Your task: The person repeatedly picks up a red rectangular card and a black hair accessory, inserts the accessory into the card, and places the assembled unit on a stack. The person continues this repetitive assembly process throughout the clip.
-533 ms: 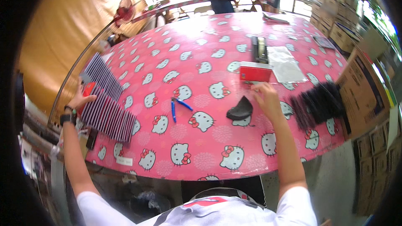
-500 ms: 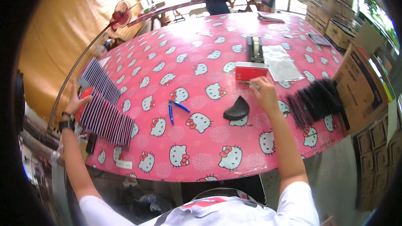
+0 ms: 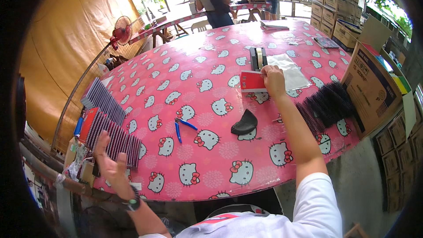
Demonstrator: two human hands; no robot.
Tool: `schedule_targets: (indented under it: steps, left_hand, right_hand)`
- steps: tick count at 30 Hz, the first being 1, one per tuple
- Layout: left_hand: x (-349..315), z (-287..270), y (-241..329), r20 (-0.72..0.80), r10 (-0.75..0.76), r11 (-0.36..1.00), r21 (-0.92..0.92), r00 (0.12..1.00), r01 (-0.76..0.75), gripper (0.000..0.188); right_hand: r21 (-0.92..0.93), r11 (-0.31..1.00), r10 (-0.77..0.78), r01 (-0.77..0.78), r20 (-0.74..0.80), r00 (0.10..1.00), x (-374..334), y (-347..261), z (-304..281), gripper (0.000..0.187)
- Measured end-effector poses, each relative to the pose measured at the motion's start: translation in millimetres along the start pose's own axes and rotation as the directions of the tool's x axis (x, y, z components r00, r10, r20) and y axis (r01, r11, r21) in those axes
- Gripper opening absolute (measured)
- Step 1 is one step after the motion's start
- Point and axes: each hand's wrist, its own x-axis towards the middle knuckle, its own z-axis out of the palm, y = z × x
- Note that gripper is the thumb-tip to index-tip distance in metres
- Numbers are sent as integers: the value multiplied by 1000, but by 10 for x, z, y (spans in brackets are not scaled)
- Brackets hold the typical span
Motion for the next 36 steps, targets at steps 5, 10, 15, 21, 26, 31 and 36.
schedule_targets:
  steps: [5,10,15,21,26,31,36]
  left_hand:
    - [-776,939,102,235,-343,773,-480,910,415,57]
    - [-1410,1334,-67,793,-433,620,-83,428,781,53]
    - [-1749,1369,-79,648,-446,480,-409,617,776,43]
    - [-1340,1498,506,357,-41,999,42,933,28,41]
    - [-1354,1512,411,523,86,995,-82,848,-51,28]
    - [-1315,1534,429,473,79,995,-95,877,-38,22]
    - [-1176,1528,354,449,57,995,-94,891,-16,21]
  right_hand:
    - [364,931,-148,22,322,935,-568,-1074,-657,13]
    - [559,813,-208,-165,543,814,-1418,-1608,-774,16]
    - [603,277,308,-748,682,664,-1842,-1837,-659,15]
    - [640,404,335,-654,562,756,-1846,-1845,-488,16]
    - [384,783,435,-489,225,872,-1369,-501,-589,17]
    - [-455,843,416,-285,219,882,-1397,436,-694,21]
    - [-206,890,452,-407,277,848,-1389,539,-857,18]
